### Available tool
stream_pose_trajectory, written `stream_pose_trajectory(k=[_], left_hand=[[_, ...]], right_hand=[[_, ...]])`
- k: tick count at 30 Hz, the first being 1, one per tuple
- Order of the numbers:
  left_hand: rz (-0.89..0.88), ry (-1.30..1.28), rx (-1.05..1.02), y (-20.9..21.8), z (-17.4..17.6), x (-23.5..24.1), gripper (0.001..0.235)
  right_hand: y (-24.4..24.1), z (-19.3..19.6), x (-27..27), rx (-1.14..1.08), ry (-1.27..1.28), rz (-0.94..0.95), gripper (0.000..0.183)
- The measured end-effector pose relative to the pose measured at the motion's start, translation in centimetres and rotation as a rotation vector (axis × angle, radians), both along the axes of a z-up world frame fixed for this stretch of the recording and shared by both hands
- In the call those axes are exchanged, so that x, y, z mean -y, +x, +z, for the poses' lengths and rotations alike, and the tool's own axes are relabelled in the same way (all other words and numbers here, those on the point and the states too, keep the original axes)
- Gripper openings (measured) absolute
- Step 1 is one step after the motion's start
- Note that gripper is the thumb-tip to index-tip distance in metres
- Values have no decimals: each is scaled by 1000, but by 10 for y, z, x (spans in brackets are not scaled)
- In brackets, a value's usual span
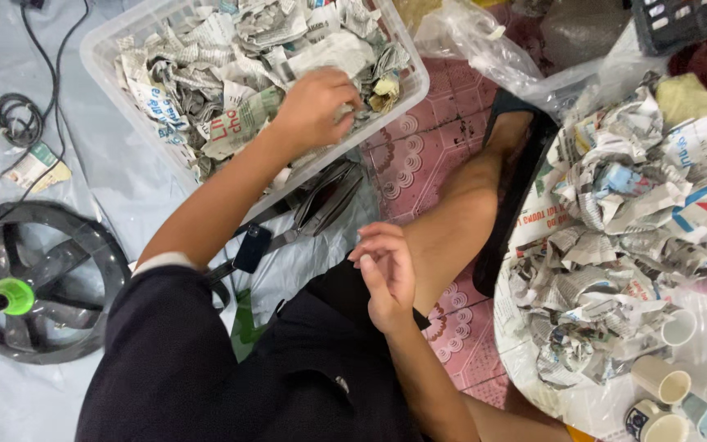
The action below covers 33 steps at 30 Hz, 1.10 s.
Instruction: The person sits on the floor and wraps disposable cups with newspaper sheets. They pick up a cup, place it on a newspaper, fold the paper around the cup, and roll it into a tight bundle. The wrapped bundles are placed into a nearby pile.
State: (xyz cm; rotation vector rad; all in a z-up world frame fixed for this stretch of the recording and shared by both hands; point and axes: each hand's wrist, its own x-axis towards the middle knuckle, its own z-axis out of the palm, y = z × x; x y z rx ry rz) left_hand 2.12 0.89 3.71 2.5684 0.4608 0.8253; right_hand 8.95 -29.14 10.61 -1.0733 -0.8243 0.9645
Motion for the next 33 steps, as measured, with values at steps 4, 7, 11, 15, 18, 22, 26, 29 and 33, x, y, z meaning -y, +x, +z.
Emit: stream_pose_trajectory(k=[4,7,11,15,18,22,26,29,33], left_hand=[[70,-77,-819,37,-45,-18,13],[72,71,-958,53,-77,-25,21],[182,100,-907,67,-123,-10,8],[119,56,-1019,68,-128,-20,13],[154,165,-904,64,-136,-19,9],[152,117,-820,60,-106,-15,5],[135,-96,-299,36,-14,1,7],[97,6,280,23,44,14,11],[229,-249,418,21,83,35,11]], right_hand=[[-13,4,8,-17,2,47,17],[-18,5,9,-89,-7,80,17],[-21,3,16,-88,65,71,11],[-15,3,7,-75,99,49,9],[-13,0,6,-95,87,27,9],[-11,-11,13,-61,116,58,8],[12,-26,19,-179,129,-95,3],[29,-28,20,-176,140,-179,3],[34,-25,26,-130,187,-313,5]])
